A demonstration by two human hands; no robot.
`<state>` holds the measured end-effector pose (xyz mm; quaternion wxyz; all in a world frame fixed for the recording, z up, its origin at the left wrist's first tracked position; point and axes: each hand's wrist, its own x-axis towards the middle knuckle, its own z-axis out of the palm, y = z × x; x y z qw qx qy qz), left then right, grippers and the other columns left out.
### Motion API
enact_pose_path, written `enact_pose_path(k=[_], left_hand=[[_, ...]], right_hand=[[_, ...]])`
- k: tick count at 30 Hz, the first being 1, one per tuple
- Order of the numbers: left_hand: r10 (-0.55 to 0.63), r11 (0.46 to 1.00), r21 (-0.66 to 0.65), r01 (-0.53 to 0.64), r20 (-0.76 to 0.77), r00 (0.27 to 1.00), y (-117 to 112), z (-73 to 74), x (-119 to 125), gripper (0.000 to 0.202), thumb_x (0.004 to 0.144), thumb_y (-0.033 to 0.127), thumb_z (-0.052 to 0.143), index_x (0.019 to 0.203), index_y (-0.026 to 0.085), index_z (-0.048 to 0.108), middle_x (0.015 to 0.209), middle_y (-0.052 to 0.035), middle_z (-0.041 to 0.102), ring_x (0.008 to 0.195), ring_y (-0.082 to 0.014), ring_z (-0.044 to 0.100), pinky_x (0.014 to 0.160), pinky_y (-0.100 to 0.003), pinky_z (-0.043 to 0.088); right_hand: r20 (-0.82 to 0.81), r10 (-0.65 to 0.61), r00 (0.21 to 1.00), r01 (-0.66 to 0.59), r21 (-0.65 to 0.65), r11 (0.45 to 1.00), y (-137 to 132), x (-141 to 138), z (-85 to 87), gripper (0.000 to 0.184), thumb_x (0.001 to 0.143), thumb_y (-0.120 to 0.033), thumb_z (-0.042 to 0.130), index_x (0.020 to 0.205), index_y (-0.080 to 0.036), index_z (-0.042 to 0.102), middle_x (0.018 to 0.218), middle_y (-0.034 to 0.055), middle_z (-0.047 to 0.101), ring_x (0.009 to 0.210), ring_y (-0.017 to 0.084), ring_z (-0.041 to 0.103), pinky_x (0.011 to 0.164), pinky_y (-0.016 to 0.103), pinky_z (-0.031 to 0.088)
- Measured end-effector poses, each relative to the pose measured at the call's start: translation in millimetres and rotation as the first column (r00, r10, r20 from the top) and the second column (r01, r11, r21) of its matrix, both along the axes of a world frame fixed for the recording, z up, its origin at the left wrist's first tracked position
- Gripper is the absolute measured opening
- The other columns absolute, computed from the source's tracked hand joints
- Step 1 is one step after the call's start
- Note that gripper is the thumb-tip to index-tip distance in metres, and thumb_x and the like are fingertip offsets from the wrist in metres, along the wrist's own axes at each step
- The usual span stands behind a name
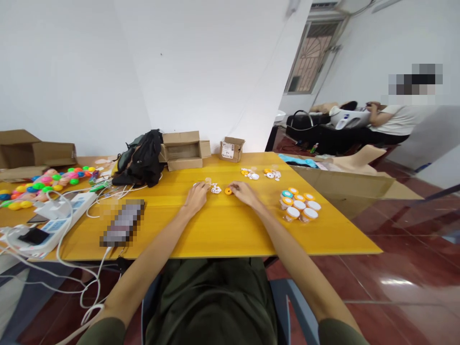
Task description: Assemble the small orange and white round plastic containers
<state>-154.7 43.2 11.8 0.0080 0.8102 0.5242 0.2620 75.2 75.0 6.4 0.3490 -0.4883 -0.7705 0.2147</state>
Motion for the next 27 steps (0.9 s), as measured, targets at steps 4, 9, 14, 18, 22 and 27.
enact_pose_path(k=[4, 9, 14, 18, 22, 27], left_hand=[[-0.018, 0.999, 0.027, 0.019, -0.022, 1.000, -5, 6.0, 1, 0.032, 0.092, 0.009, 0.045, 0.105, 0.027, 0.068, 0.105, -0.0081, 0.068, 0.106, -0.0251, 0.061, 0.094, -0.037, 0.049], [-0.175, 0.983, 0.041, 0.178, -0.078, 0.982, -10, 12.8, 3, 0.035, 0.093, 0.008, 0.046, 0.110, 0.027, 0.069, 0.115, -0.0069, 0.068, 0.113, -0.0236, 0.058, 0.100, -0.039, 0.046], [-0.236, 0.966, 0.088, 0.242, -0.078, 0.969, -10, 9.4, 0, 0.029, 0.094, 0.013, 0.049, 0.106, 0.027, 0.071, 0.114, -0.0059, 0.069, 0.114, -0.0231, 0.056, 0.099, -0.040, 0.046], [-0.271, 0.950, 0.138, 0.280, -0.078, 0.959, -10, 5.7, -3, 0.024, 0.096, 0.016, 0.050, 0.101, 0.026, 0.071, 0.109, -0.0056, 0.071, 0.110, -0.0229, 0.059, 0.097, -0.041, 0.048], [-0.271, 0.948, 0.156, 0.279, -0.071, 0.960, -11, 5.2, -4, 0.021, 0.095, 0.018, 0.052, 0.100, 0.025, 0.071, 0.108, -0.0059, 0.071, 0.108, -0.0236, 0.061, 0.096, -0.042, 0.049], [-0.284, 0.945, 0.149, 0.291, -0.069, 0.956, -12, 4.2, -5, 0.020, 0.094, 0.016, 0.052, 0.100, 0.024, 0.069, 0.105, -0.0066, 0.070, 0.106, -0.0233, 0.061, 0.096, -0.041, 0.049]], right_hand=[[0.043, -0.008, 0.999, 0.006, 0.040, 0.999, 1, 0, -2.4, 0.024, 0.080, -0.011, 0.057, 0.085, -0.024, 0.077, 0.091, 0.0050, 0.078, 0.087, 0.024, 0.072, 0.080, 0.033, 0.055], [0.074, -0.019, 0.997, 0.014, 0.076, 0.997, -5, -8, -1.4, 0.020, 0.086, -0.016, 0.060, 0.093, -0.024, 0.077, 0.100, 0.0071, 0.075, 0.089, 0.024, 0.070, 0.083, 0.034, 0.054], [0.138, 0.021, 0.990, -0.038, 0.123, 0.992, -12, -24, 0.2, 0.021, 0.091, -0.019, 0.060, 0.104, -0.025, 0.075, 0.106, 0.0079, 0.070, 0.098, 0.022, 0.066, 0.092, 0.034, 0.051], [0.202, 0.051, 0.978, -0.084, 0.159, 0.984, -15, -29, 1.8, 0.018, 0.093, -0.020, 0.060, 0.103, -0.024, 0.075, 0.106, 0.0075, 0.068, 0.103, 0.020, 0.064, 0.093, 0.032, 0.049], [0.210, 0.039, 0.977, -0.073, 0.159, 0.985, -18, -28, 2.9, 0.016, 0.093, -0.019, 0.061, 0.101, -0.023, 0.074, 0.103, 0.0074, 0.068, 0.101, 0.020, 0.064, 0.093, 0.032, 0.049], [0.191, 0.057, 0.980, -0.093, 0.184, 0.979, -18, -28, 2.5, 0.016, 0.091, -0.022, 0.064, 0.105, -0.022, 0.072, 0.103, 0.0078, 0.069, 0.102, 0.021, 0.064, 0.094, 0.034, 0.049]])
